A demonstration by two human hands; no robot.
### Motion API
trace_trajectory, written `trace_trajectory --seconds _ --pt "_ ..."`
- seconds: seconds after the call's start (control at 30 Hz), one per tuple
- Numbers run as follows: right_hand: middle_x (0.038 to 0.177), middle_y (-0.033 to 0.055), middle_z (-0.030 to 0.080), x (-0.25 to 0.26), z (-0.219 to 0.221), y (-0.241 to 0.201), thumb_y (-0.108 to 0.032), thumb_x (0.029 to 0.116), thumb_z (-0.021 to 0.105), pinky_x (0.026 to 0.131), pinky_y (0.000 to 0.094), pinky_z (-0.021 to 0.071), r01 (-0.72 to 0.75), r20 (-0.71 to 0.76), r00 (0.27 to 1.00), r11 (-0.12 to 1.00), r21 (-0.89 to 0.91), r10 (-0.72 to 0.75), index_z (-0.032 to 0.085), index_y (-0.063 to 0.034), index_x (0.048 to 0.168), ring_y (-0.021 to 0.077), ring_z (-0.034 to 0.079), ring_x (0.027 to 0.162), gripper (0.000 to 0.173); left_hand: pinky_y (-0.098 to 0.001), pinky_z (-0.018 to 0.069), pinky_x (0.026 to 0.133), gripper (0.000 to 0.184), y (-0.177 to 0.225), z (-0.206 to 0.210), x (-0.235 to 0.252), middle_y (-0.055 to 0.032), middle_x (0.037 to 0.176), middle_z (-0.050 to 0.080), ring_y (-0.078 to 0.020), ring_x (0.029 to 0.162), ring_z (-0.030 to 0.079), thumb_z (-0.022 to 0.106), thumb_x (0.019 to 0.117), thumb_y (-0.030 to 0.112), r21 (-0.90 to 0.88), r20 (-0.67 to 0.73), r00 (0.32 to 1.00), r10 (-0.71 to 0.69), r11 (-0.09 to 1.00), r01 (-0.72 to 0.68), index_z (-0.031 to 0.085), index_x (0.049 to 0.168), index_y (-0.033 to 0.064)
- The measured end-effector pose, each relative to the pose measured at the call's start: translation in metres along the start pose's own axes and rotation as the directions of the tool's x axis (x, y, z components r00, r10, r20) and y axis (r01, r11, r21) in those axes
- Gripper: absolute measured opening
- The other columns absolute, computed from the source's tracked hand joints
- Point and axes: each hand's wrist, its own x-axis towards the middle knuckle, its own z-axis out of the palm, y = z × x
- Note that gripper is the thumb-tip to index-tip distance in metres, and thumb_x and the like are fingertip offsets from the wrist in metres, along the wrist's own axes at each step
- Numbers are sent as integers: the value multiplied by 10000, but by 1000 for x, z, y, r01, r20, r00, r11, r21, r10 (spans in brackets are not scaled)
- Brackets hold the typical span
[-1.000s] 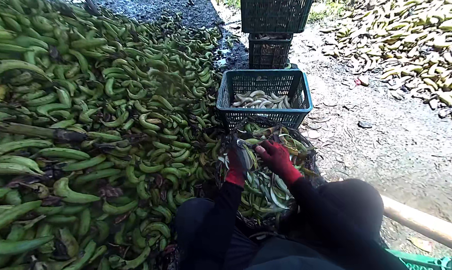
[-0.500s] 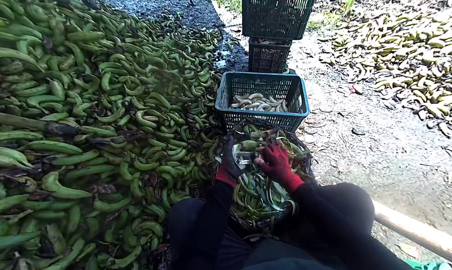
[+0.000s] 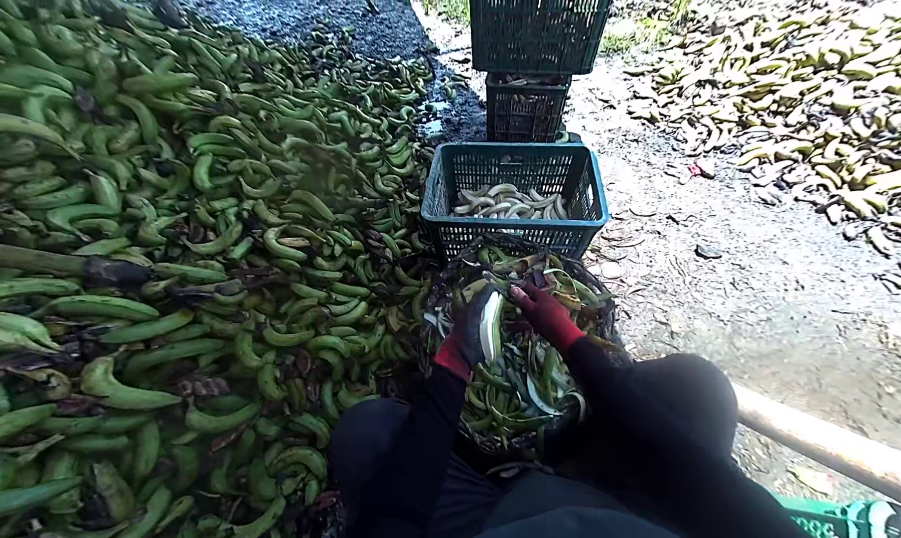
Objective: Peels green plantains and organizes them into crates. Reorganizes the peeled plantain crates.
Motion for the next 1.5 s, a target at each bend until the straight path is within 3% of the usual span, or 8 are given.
trace_trajectory --seconds 0.13,0.3,0.43,0.67,0.87,1.1,1.4,1.5 --pt "988 127 700 -22 -15 5 -595 1024 453 889 601 510 222 -9 975 975 -2 -222 642 -115 1255 306 673 931 564 -367 583 671 363 11 -15 3 -90 882 678 -189 744 663 396 1084 355 -205 -42 998 -43 978 33 629 1143 84" --pt "1215 86 684 -58 -24 -4 -733 967 414 1116 574 359 531 231 844 814 -236 -484 688 -161 1244 275 611 1189 692 -276 567 644 442 17 -14 -11 -35 922 680 -114 719 638 411 1067 499 -146 63 998 6 989 3 629 1286 182" --pt "1176 80 690 -51 -24 -5 -710 978 438 1062 583 393 473 250 872 854 -218 -420 688 -176 1229 276 626 1139 641 -238 527 507 425 18 5 -12 -6 731 581 -91 534 551 453 1056 469 -344 154 988 -31 935 83 633 1239 130" --pt "1134 140 678 -17 -11 2 -638 982 531 925 625 462 312 -14 946 926 -212 -322 682 -152 1205 355 638 1075 556 -321 593 623 409 -3 21 -16 -75 854 652 -168 705 660 353 1082 444 -509 -23 999 -39 861 22 600 1119 121" --pt "1094 168 680 -10 -26 17 -610 1002 533 835 663 488 185 -106 975 977 -107 -196 663 -150 1218 387 658 988 524 -283 540 461 460 -17 -10 -19 -62 765 625 -145 562 613 391 1070 498 -384 -32 995 -94 920 75 618 1084 98" --pt "1023 78 681 -37 -20 6 -730 945 504 946 583 442 487 358 825 871 -59 -437 698 -169 1138 271 640 1002 624 -322 577 573 494 0 -9 -17 -42 801 632 -146 634 625 434 1039 575 -234 -116 992 44 970 -71 624 1224 158" --pt "1154 135 687 -14 -27 12 -624 966 587 948 630 453 309 -49 945 932 -189 -323 691 -174 1210 351 640 1093 522 -278 533 448 424 -6 18 -20 -85 784 623 -153 557 611 358 1095 432 -311 -55 996 -71 949 51 597 1122 83" --pt "1069 148 716 -4 -37 25 -614 1003 531 883 659 484 135 3 991 977 -165 -136 687 -162 1200 368 675 1023 517 -262 539 495 397 -13 10 -35 -79 876 646 -133 616 617 379 1107 359 -105 -12 995 -100 990 98 588 1314 93"
